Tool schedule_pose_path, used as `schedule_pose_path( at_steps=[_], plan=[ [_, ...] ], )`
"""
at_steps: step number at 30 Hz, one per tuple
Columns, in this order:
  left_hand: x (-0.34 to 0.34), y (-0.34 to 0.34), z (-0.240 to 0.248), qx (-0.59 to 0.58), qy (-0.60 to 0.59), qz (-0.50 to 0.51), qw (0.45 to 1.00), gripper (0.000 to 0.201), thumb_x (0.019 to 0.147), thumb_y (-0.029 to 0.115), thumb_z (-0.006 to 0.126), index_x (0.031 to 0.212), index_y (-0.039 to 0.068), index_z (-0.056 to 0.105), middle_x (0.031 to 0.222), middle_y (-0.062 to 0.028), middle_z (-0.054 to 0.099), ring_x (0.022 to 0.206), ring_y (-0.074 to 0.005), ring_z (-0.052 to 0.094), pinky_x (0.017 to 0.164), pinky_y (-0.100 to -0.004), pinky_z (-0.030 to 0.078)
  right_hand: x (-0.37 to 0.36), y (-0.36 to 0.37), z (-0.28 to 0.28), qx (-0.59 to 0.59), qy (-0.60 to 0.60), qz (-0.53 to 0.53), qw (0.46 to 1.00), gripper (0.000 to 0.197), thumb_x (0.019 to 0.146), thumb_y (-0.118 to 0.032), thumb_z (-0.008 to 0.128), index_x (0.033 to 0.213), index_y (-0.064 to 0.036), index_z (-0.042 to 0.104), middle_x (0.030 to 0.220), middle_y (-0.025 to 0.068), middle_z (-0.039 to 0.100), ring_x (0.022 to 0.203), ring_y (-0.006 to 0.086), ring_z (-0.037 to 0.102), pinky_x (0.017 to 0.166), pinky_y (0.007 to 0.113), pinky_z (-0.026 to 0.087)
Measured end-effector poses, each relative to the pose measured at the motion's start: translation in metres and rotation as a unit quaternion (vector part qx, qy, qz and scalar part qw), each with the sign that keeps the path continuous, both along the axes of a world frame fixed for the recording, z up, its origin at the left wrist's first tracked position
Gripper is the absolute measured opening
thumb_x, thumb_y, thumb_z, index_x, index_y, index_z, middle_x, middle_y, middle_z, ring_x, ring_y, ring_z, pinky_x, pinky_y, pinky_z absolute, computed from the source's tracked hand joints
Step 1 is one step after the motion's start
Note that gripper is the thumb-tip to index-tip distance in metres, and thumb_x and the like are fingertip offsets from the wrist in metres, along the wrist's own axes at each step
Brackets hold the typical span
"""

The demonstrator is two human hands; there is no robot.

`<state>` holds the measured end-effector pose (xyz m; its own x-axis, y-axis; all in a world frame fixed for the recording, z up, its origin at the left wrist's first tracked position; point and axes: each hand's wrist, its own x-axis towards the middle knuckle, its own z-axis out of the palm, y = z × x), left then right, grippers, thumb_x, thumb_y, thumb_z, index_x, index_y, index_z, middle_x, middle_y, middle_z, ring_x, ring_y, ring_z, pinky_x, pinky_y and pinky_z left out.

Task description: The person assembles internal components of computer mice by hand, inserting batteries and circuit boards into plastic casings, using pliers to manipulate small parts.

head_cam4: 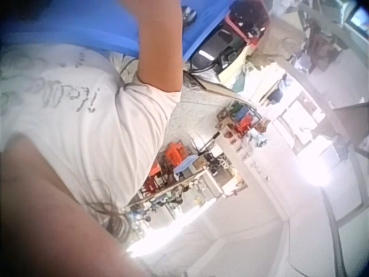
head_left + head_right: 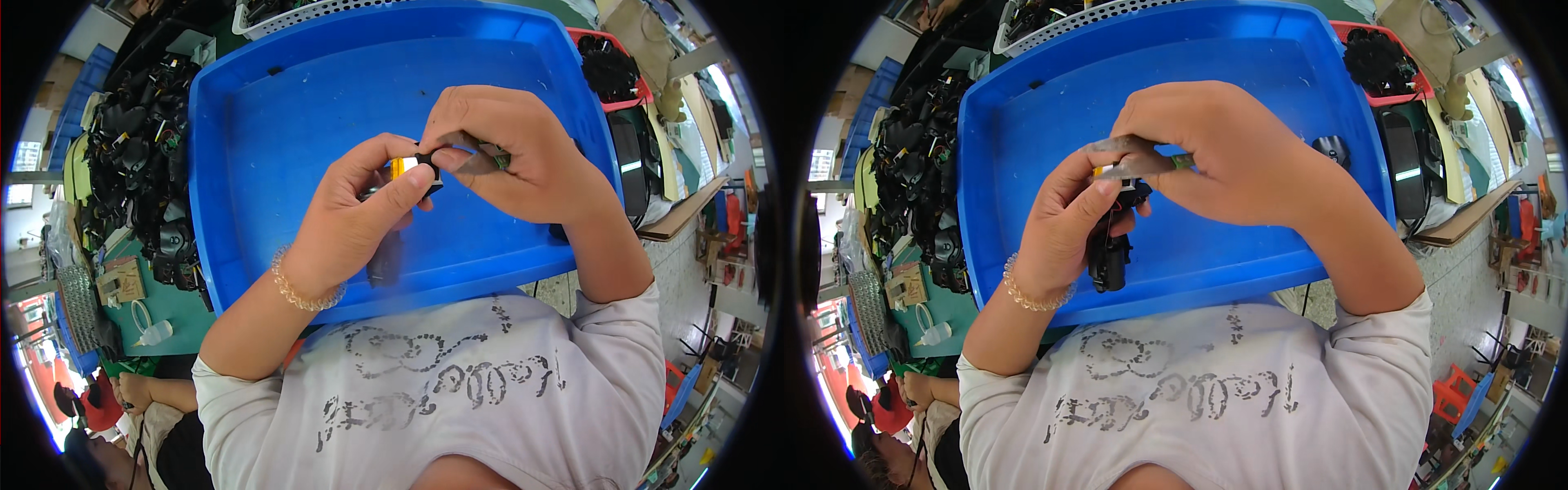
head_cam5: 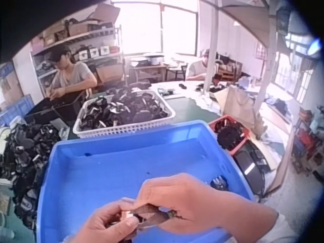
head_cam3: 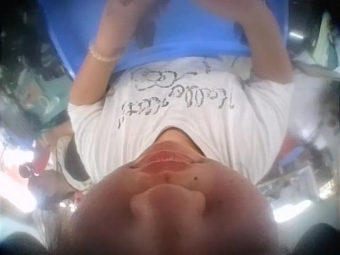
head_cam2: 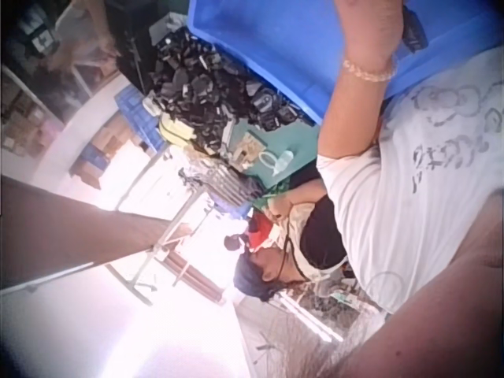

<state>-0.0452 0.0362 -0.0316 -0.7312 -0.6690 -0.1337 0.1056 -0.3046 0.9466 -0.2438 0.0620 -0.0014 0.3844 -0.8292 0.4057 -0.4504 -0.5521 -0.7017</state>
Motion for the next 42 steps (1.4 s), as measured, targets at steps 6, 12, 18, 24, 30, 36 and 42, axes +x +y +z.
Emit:
schedule_pose_path(
  at_steps=[6, 12, 18, 24, 30, 36, 42],
  plan=[
    [0.002, -0.002, 0.0, -0.017, 0.001, -0.004, 1.0, 0.029, 0.088, 0.015, 0.058, 0.115, 0.005, 0.052, 0.097, -0.0077, 0.058, 0.08, -0.0156, 0.058, 0.057, -0.0223, 0.044, 0.008, 0.005, 0.002, -0.039, 0.012, 0.006, 0.999, 0.012, 0.076, -0.001, 0.059, 0.087, -0.0001, 0.054, 0.071, 0.0106, 0.054, 0.064, 0.0261, 0.054, 0.057, 0.032, 0.045],
    [0.0, -0.001, 0.002, -0.049, 0.012, 0.012, 0.999, 0.025, 0.087, 0.012, 0.059, 0.111, 0.005, 0.055, 0.093, -0.0044, 0.056, 0.079, -0.0118, 0.058, 0.058, -0.0215, 0.043, 0.026, 0.011, 0.0, 0.171, -0.156, -0.082, 0.969, 0.007, 0.089, -0.006, 0.05, 0.083, -0.0019, 0.052, 0.069, 0.0027, 0.048, 0.063, 0.0103, 0.048, 0.055, 0.027, 0.041],
    [0.0, -0.001, -0.001, -0.146, -0.008, 0.042, 0.988, 0.017, 0.086, 0.01, 0.059, 0.102, 0.004, 0.056, 0.093, -0.0017, 0.054, 0.076, -0.0068, 0.051, 0.064, -0.019, 0.04, 0.03, 0.009, -0.009, 0.231, -0.271, -0.078, 0.931, 0.012, 0.092, -0.011, 0.049, 0.082, -0.0032, 0.049, 0.069, -0.002, 0.045, 0.064, 0.0069, 0.041, 0.056, 0.024, 0.038],
    [-0.002, 0.0, 0.005, -0.262, -0.042, 0.043, 0.963, 0.014, 0.084, 0.007, 0.061, 0.093, -0.002, 0.056, 0.095, -0.0053, 0.048, 0.078, -0.0089, 0.048, 0.069, -0.0203, 0.041, 0.033, 0.006, -0.008, 0.328, -0.366, -0.118, 0.863, 0.008, 0.092, -0.011, 0.047, 0.086, -0.0057, 0.05, 0.068, -0.0032, 0.043, 0.058, 0.0052, 0.036, 0.05, 0.021, 0.03],
    [-0.001, -0.003, 0.002, -0.268, -0.013, 0.041, 0.962, 0.012, 0.085, 0.008, 0.06, 0.094, 0.001, 0.057, 0.091, -0.0036, 0.049, 0.075, -0.0081, 0.047, 0.067, -0.0199, 0.041, 0.023, 0.004, 0.002, 0.369, -0.394, -0.045, 0.841, 0.012, 0.092, -0.016, 0.048, 0.087, -0.0053, 0.051, 0.067, -0.0031, 0.042, 0.055, 0.0047, 0.034, 0.048, 0.02, 0.027],
    [0.005, -0.012, 0.01, -0.049, 0.025, 0.108, 0.993, 0.013, 0.086, 0.016, 0.062, 0.095, 0.006, 0.058, 0.077, 0.0038, 0.054, 0.071, -0.003, 0.05, 0.059, -0.0178, 0.038, -0.004, -0.005, -0.002, 0.337, -0.353, 0.034, 0.872, 0.018, 0.093, -0.02, 0.049, 0.095, -0.0026, 0.054, 0.065, -0.0014, 0.046, 0.054, 0.0074, 0.039, 0.049, 0.023, 0.033],
    [0.008, -0.015, 0.011, -0.099, 0.011, 0.101, 0.99, 0.019, 0.087, 0.015, 0.059, 0.103, 0.005, 0.057, 0.088, -0.0022, 0.057, 0.073, -0.0069, 0.053, 0.058, -0.0193, 0.04, -0.005, -0.002, 0.01, 0.07, 0.066, -0.118, 0.988, 0.033, 0.09, -0.035, 0.053, 0.098, -0.0028, 0.053, 0.072, 0.0113, 0.058, 0.062, 0.0291, 0.055, 0.059, 0.037, 0.043]
  ],
)
